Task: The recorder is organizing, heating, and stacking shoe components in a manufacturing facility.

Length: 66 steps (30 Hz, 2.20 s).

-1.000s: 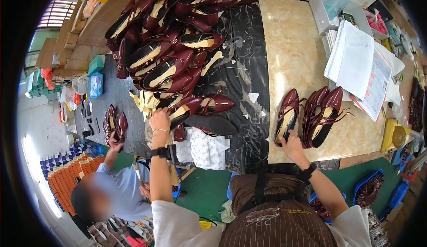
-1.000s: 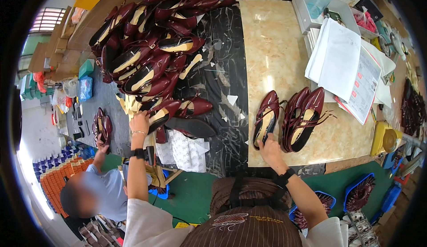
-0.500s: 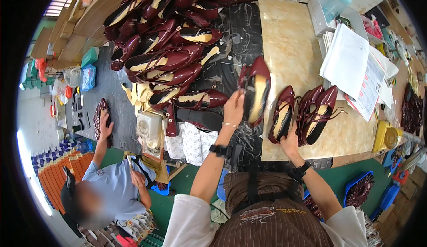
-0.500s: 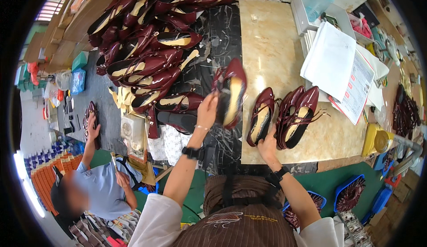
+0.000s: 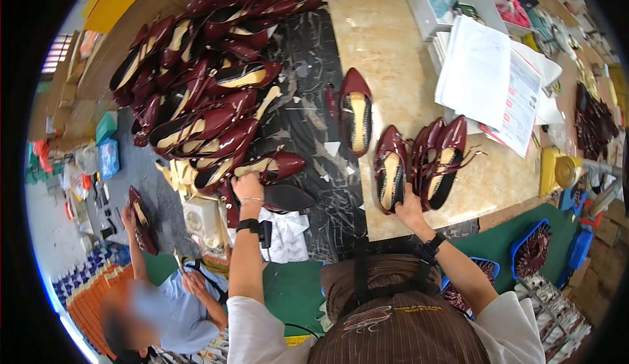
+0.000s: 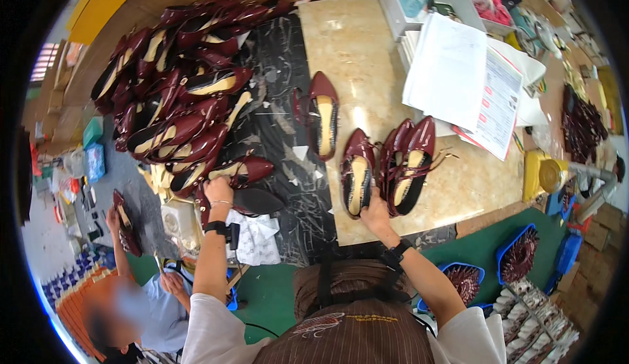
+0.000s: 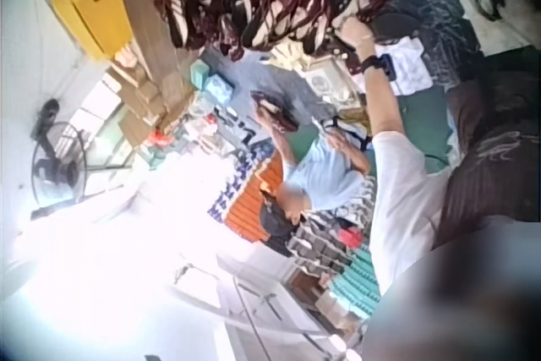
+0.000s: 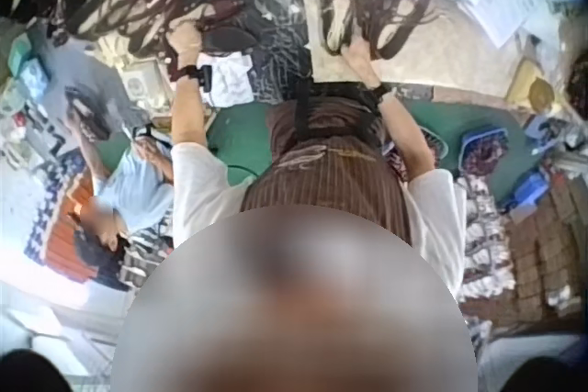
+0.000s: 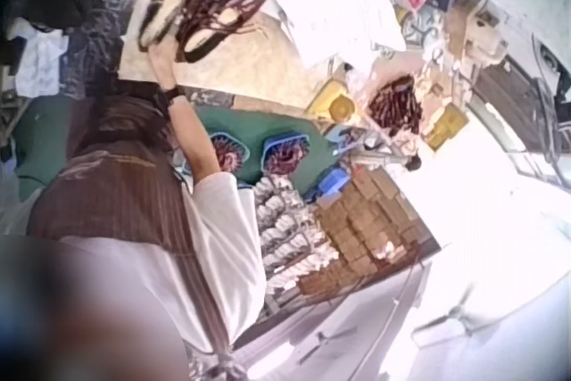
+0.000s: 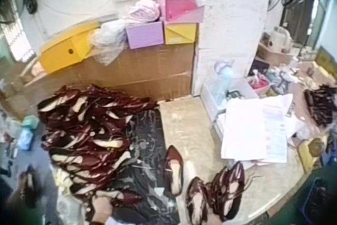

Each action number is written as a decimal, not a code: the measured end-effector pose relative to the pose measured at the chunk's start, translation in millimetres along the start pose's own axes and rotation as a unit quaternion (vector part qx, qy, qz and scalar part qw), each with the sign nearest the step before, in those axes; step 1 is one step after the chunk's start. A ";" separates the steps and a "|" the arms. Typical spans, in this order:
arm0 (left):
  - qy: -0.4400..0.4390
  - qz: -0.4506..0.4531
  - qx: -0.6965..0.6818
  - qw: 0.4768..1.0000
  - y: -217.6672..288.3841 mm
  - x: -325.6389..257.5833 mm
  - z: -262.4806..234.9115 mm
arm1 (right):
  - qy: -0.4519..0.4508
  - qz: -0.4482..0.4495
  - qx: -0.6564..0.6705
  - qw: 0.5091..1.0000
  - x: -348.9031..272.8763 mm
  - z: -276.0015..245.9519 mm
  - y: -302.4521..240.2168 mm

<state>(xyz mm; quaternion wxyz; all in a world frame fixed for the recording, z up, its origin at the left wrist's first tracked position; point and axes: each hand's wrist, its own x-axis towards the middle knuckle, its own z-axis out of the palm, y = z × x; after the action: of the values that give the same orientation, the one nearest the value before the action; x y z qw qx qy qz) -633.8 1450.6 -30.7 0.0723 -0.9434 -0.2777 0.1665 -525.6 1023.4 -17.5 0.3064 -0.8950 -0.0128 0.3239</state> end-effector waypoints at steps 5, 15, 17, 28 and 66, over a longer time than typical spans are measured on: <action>0.079 0.042 -0.187 0.978 37.0 11.9 -48.9 | 0.077 -0.129 0.078 0.986 -31.8 -41.9 -26.6; 0.091 0.033 -0.046 0.994 14.2 -6.3 -18.5 | 0.315 -0.132 0.169 0.925 -51.9 -118.4 1.7; 0.076 0.062 -0.023 0.995 12.6 -3.2 -15.0 | 0.310 -0.107 0.047 0.943 -45.0 -104.4 21.8; -0.011 0.060 -0.035 0.997 4.2 28.1 11.0 | -0.012 0.191 0.424 0.885 -20.8 -75.7 38.8; 0.016 0.055 -0.156 0.986 77.3 -110.6 -28.8 | -0.095 -0.182 -0.177 0.962 -17.8 4.4 -62.4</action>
<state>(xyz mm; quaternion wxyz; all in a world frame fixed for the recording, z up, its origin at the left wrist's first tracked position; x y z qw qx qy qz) -672.4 1324.1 8.9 -0.0803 -0.9594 -0.2470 0.1103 -531.2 1072.5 24.8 0.1940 -0.8825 -0.2623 0.3388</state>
